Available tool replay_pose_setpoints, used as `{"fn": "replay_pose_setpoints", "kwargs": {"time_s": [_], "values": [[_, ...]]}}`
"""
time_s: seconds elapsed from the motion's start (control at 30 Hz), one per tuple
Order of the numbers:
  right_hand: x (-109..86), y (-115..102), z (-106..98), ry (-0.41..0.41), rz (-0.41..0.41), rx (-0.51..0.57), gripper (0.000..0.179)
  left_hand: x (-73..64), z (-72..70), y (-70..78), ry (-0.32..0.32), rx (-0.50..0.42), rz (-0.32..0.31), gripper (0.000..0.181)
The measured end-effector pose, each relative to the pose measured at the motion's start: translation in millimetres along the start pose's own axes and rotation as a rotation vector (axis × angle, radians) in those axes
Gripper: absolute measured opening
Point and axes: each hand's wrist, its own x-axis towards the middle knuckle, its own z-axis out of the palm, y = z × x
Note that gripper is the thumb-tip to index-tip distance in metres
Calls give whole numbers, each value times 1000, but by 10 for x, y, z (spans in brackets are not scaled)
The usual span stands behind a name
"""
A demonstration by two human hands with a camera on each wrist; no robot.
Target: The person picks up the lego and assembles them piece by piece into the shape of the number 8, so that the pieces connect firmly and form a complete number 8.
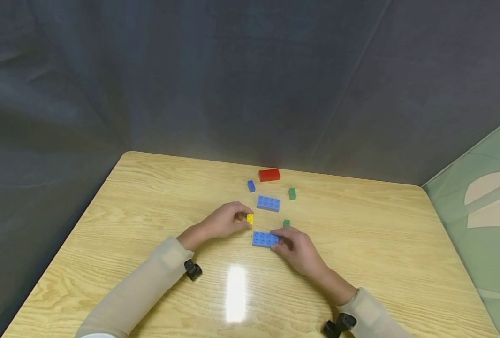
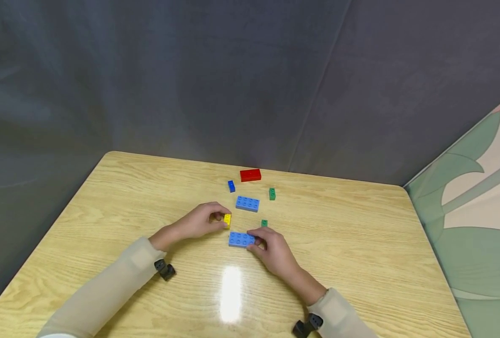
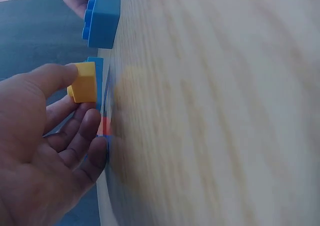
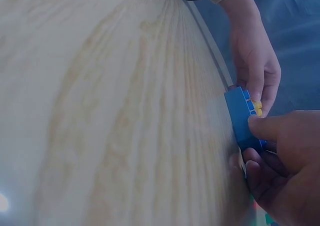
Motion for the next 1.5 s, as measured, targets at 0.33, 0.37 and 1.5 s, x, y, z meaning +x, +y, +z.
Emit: {"fn": "replay_pose_setpoints", "kwargs": {"time_s": [0.33, 0.37, 1.5], "values": [[5, -9, 4, 4, -4, -3, 33, -49, -3, 72, 10, -29, 36, 37], [7, -10, 1, 2, -4, -3, 33, -52, -2, 78, 9, -35, 40, 37], [19, 26, -1, -9, 5, -2, 33, -165, 175, 175, -34, -78, 130, 29]]}}
